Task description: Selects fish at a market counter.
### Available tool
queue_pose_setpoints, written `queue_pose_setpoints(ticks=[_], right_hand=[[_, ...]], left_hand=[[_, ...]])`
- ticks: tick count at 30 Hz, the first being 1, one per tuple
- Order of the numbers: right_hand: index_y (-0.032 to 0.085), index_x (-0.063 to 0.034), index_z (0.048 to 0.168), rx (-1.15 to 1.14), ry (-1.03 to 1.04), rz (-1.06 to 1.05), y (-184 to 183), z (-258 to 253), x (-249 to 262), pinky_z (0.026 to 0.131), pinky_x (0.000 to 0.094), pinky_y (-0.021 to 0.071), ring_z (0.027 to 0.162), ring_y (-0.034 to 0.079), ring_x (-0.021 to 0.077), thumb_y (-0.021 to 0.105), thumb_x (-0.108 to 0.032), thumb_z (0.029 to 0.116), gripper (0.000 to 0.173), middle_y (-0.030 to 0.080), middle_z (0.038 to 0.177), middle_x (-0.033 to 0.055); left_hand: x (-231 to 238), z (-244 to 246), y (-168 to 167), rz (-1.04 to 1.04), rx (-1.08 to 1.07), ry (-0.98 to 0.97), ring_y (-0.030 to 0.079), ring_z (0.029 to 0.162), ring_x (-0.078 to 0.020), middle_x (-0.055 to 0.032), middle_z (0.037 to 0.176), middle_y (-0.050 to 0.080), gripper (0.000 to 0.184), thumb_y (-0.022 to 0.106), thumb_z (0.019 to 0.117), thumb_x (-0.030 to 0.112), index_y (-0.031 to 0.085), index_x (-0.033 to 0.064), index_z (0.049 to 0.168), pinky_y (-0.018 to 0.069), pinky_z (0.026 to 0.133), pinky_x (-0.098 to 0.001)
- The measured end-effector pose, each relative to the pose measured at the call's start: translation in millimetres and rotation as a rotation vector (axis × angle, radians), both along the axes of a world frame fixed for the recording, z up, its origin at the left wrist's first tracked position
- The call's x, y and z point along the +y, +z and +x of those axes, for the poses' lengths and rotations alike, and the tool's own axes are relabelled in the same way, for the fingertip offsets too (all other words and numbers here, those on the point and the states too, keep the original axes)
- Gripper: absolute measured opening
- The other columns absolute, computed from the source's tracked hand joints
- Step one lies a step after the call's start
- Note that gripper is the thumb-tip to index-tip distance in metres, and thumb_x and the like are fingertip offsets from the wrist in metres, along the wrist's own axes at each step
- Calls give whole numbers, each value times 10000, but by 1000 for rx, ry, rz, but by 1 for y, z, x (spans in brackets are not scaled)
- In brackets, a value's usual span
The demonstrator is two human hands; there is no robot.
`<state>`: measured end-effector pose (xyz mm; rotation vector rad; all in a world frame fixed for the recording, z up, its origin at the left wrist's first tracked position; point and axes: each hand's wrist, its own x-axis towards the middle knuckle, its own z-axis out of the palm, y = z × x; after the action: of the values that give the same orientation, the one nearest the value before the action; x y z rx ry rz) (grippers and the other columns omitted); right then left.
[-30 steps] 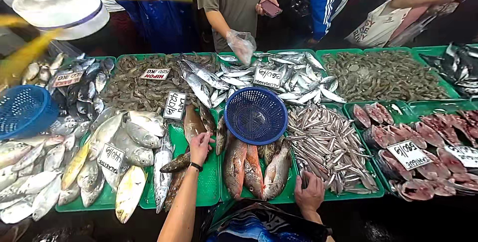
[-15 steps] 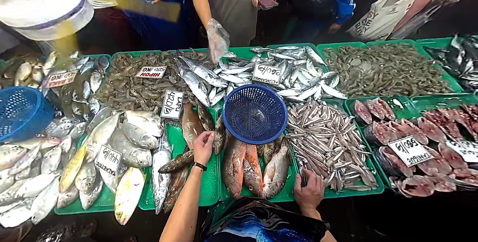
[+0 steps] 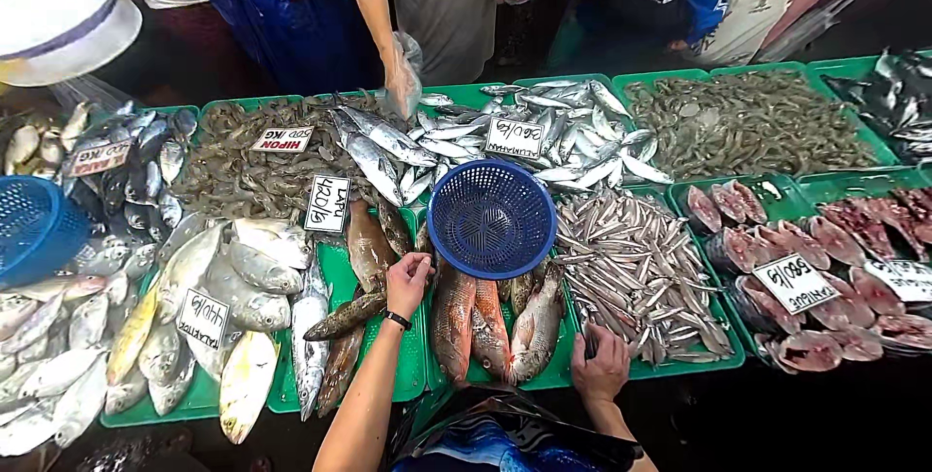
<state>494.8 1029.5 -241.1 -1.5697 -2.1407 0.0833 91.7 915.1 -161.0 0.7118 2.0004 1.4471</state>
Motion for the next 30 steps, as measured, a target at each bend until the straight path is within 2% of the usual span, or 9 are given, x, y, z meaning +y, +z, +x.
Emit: queue_pose_setpoints(ticks=[10, 18, 24, 30], right_hand=[[706, -87, 1204, -10, -9, 4, -2, 0, 0, 1033, 529, 463, 1187, 629, 365, 465, -475, 988, 505, 697, 1221, 165], [707, -84, 1206, -2, -14, 14, -6, 0, 0, 1046, 514, 455, 1177, 636, 356, 461, -475, 988, 510, 703, 1215, 162], [708, -91, 1201, 2, -13, 21, -6, 0, 1, 1039, 502, 456, 1174, 636, 342, 465, -473, 990, 500, 705, 1207, 152], [707, -74, 1200, 7, -14, 5, -3, 0, 1, 1026, 536, 468, 1180, 637, 368, 463, -471, 995, 509, 700, 1217, 174]], left_hand=[[-2, 3, -7, -38, -14, -9, 697, 619, -100, -7, 839, 771, 212, 581, 1036, 213, 726, 72, 1101, 584, 567, -266], [7, 4, 0, -36, -20, -25, 691, 618, -99, -7, 842, 770, 207, 580, 1036, 202, 727, 69, 1097, 576, 569, -261], [22, -12, 9, 30, -26, 10, 695, 613, -120, -32, 837, 769, 209, 576, 1039, 175, 721, 39, 1104, 583, 564, -272], [42, -37, 21, 35, 5, 56, 692, 608, -122, -35, 822, 767, 194, 586, 1037, 175, 731, 48, 1056, 587, 581, -280]])
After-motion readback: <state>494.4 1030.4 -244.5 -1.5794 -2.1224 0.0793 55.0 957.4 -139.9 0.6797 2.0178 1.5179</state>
